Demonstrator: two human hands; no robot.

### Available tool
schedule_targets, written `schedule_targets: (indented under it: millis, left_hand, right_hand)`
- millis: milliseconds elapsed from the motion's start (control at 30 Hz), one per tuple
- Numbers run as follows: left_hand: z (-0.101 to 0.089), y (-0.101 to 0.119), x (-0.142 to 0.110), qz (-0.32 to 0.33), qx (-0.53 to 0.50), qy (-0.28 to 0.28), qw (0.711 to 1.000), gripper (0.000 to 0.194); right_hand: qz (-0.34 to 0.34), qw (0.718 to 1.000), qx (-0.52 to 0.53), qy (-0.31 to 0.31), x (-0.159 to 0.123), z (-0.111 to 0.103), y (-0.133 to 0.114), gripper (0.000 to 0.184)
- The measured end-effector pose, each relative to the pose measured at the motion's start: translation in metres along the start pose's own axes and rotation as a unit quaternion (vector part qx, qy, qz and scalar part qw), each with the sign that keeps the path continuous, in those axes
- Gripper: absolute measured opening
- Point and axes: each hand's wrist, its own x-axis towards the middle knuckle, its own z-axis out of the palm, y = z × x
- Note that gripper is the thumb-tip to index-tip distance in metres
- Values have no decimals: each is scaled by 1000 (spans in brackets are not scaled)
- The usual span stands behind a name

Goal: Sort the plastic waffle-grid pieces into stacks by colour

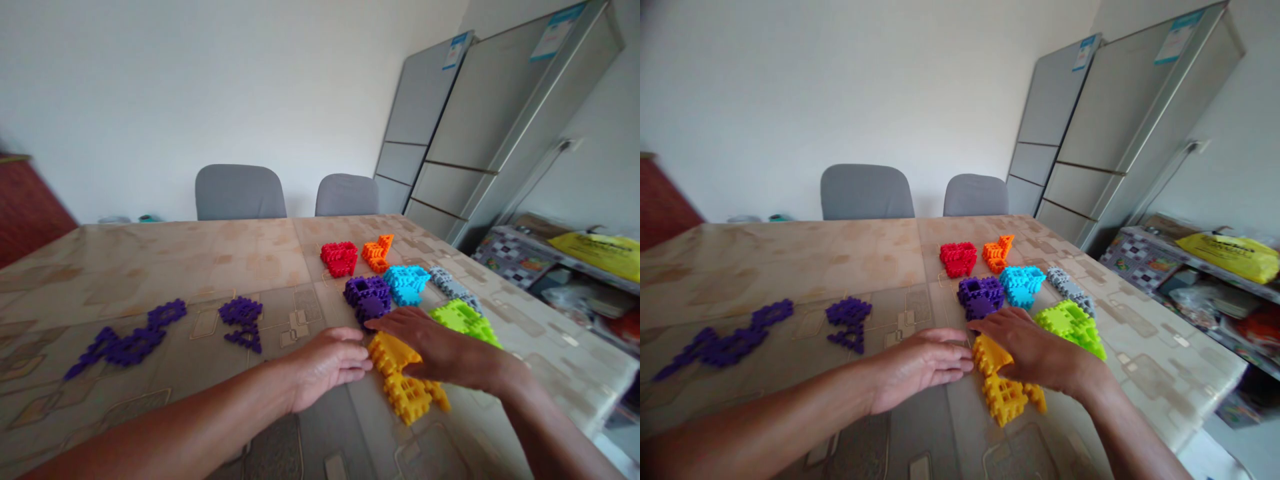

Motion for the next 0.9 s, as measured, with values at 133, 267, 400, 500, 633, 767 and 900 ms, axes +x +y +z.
schedule_targets:
  millis: [133, 267, 400, 500, 633, 767, 900]
  left_hand:
    - [-3, 0, -2, 1, 0, 15, 1000, 53]
    - [2, -2, 0, 2, -2, 22, 1000, 57]
    - [7, 0, 2, 5, 0, 28, 1000, 55]
    - [7, 1, 3, 7, 1, 28, 1000, 57]
    - [4, -2, 5, 11, 4, 20, 1000, 61]
    - [2, -3, 0, 21, 16, 14, 1000, 54]
    - [-9, 13, -24, 59, 27, 18, 998, 46]
  right_hand:
    - [14, 999, 11, 28, -8, -7, 6, 75]
    - [28, 999, 18, 1, -7, -7, 4, 76]
    - [23, 999, 29, -16, -1, -5, -1, 74]
    - [18, 999, 33, -12, 1, -5, -3, 71]
    - [15, 999, 27, -6, -1, -6, -2, 71]
    - [12, 999, 11, 34, -8, -4, 6, 69]
    - [-9, 990, -20, 139, -10, 3, 9, 54]
